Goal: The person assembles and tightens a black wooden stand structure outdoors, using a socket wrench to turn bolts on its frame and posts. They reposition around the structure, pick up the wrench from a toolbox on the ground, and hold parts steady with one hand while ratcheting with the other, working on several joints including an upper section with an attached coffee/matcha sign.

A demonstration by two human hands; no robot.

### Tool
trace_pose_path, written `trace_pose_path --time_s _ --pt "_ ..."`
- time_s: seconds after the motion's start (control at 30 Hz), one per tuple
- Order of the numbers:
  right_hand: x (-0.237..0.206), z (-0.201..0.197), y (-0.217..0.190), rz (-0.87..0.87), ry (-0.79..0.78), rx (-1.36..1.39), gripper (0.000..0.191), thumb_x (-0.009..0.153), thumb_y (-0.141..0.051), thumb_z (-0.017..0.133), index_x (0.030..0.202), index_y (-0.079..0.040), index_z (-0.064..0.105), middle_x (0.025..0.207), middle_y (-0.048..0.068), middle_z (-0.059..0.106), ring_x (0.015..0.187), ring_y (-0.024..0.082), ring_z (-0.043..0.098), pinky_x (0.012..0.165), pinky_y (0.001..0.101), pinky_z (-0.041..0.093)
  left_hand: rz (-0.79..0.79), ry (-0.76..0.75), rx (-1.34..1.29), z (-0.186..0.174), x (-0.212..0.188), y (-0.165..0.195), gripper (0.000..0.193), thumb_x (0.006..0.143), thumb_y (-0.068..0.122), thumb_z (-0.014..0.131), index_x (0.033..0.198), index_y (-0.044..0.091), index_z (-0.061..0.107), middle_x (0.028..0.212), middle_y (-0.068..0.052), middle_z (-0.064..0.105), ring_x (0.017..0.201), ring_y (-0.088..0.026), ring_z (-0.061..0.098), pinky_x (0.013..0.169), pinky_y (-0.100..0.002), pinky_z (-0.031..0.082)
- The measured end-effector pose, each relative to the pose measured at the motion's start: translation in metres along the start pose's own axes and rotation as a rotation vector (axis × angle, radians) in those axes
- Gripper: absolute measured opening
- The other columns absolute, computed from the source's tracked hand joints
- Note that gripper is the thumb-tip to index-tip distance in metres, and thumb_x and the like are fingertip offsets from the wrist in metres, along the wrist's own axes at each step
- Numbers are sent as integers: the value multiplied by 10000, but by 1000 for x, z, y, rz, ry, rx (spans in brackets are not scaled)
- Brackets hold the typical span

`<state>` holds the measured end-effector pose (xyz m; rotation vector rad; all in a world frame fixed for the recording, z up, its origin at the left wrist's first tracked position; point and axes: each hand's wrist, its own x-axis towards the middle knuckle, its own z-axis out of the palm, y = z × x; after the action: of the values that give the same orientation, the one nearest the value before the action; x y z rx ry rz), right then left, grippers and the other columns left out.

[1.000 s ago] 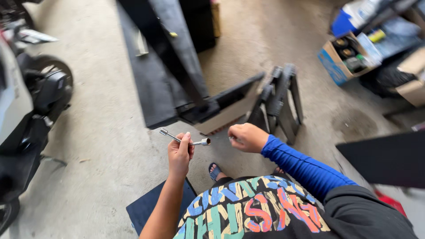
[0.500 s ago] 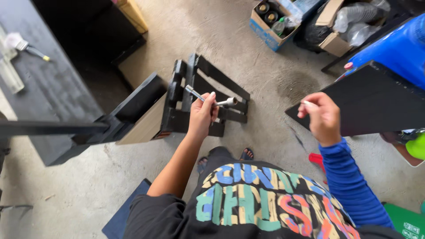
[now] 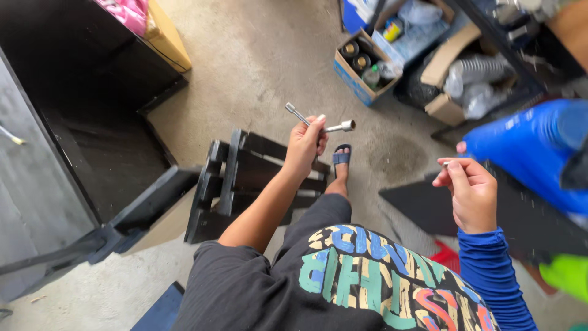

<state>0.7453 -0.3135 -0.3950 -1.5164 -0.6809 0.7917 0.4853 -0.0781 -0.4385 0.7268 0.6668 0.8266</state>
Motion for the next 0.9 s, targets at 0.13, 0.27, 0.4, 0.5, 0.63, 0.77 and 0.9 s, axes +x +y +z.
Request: trace_pose_path --time_s 0.13,0.27,0.4,0.5,0.63,0.77,0.9 --pt "104 36 -6 -19 -117 -44 182 1082 -89 596 1181 47 666 978 110 708 871 189 699 829 310 564 120 -4 60 1 74 22 281 1049 237 619 804 112 559 662 -1 561 523 -61 480 466 -227 371" --pt "227 83 -34 -7 -321 27 186 1058 -83 608 1187 45 649 995 124 714 902 208 711 872 335 572 197 158 99 3 141 60 288 1032 256 606 786 116 555 644 5 557 508 -72 487 440 -245 379" --pt "329 129 -53 27 -572 160 195 1074 -84 589 1233 25 612 1051 130 713 957 235 718 938 357 573 306 227 66 -13 169 93 278 1030 255 595 789 123 555 632 -4 557 509 -80 489 449 -263 395" --pt "391 183 -50 68 -747 172 186 1086 -67 568 1233 37 611 1076 155 702 992 276 704 945 389 556 373 396 49 -39 169 116 287 1002 227 597 740 121 543 593 -10 546 470 -89 489 419 -270 386" --pt "456 286 -43 267 -1060 160 201 1064 -52 555 1235 49 587 1093 194 698 1024 306 709 968 410 550 571 646 80 -78 144 145 333 1011 243 596 712 119 520 582 -8 530 451 -90 465 411 -268 362" --pt "489 425 -35 260 -1284 49 251 1035 -26 566 1255 91 589 1100 236 704 1035 326 710 968 440 558 776 914 -51 -111 106 162 385 1036 280 594 697 148 467 592 37 468 440 -71 432 380 -259 302" --pt "491 527 -51 172 -1520 -27 302 1005 0 576 1276 133 590 1107 277 711 1046 346 711 969 470 566 927 1204 -286 -125 88 162 402 1014 317 586 672 137 478 526 -4 465 392 -85 421 362 -256 288"
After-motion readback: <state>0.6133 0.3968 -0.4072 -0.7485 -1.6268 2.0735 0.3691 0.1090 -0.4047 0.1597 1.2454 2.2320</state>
